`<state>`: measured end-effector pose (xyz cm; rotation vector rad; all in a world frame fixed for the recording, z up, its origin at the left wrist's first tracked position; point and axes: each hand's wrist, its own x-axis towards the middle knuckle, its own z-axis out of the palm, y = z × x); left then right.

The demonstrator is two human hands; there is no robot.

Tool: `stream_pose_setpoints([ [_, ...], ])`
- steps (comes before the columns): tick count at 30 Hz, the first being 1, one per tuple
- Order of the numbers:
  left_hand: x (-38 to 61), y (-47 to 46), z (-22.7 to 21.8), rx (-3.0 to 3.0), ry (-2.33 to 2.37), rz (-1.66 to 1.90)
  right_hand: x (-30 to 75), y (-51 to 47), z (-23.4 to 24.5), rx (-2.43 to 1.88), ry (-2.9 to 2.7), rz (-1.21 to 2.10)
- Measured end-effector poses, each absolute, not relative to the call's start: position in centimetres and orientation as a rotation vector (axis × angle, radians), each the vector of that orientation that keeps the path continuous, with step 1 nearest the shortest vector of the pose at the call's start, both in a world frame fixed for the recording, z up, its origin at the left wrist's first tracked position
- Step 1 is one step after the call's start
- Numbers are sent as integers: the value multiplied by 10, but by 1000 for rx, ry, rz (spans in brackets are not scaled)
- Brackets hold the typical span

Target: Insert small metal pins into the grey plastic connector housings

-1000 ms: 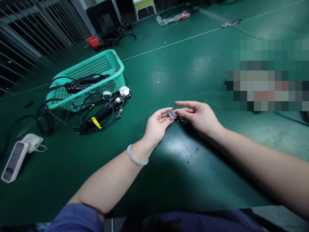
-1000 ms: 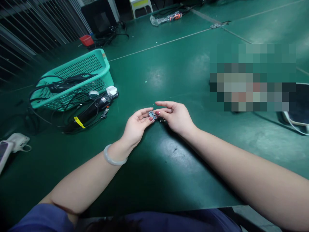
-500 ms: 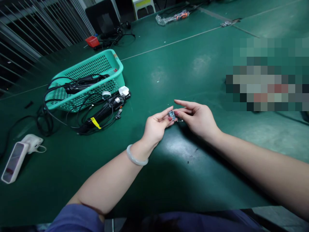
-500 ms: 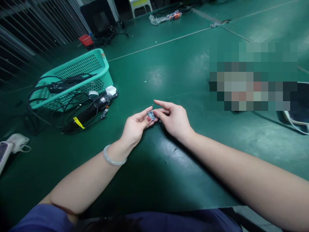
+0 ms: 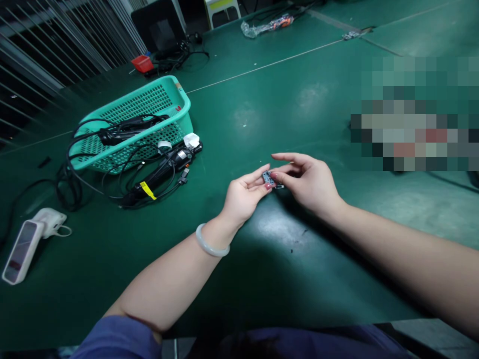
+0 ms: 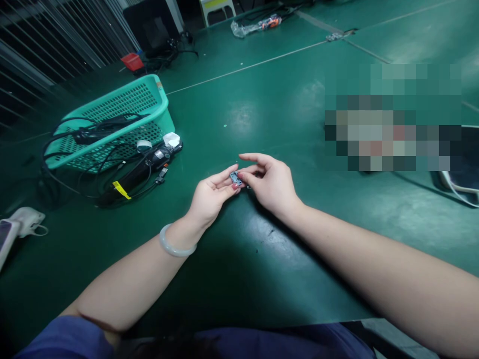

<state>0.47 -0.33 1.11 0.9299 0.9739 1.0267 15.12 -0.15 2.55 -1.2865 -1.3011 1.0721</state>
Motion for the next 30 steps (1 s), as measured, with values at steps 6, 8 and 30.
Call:
stream_pose_setpoints([
  [6, 6, -4, 10, 929, 1004, 1065, 150, -5, 24, -1363, -1429, 886],
  [8, 7, -5, 9, 916, 1021, 1081, 148, -7, 22, -1372, -1484, 779],
  [30, 3, 1, 15, 818, 1121, 1140, 177, 28, 1, -1478, -2155, 302],
])
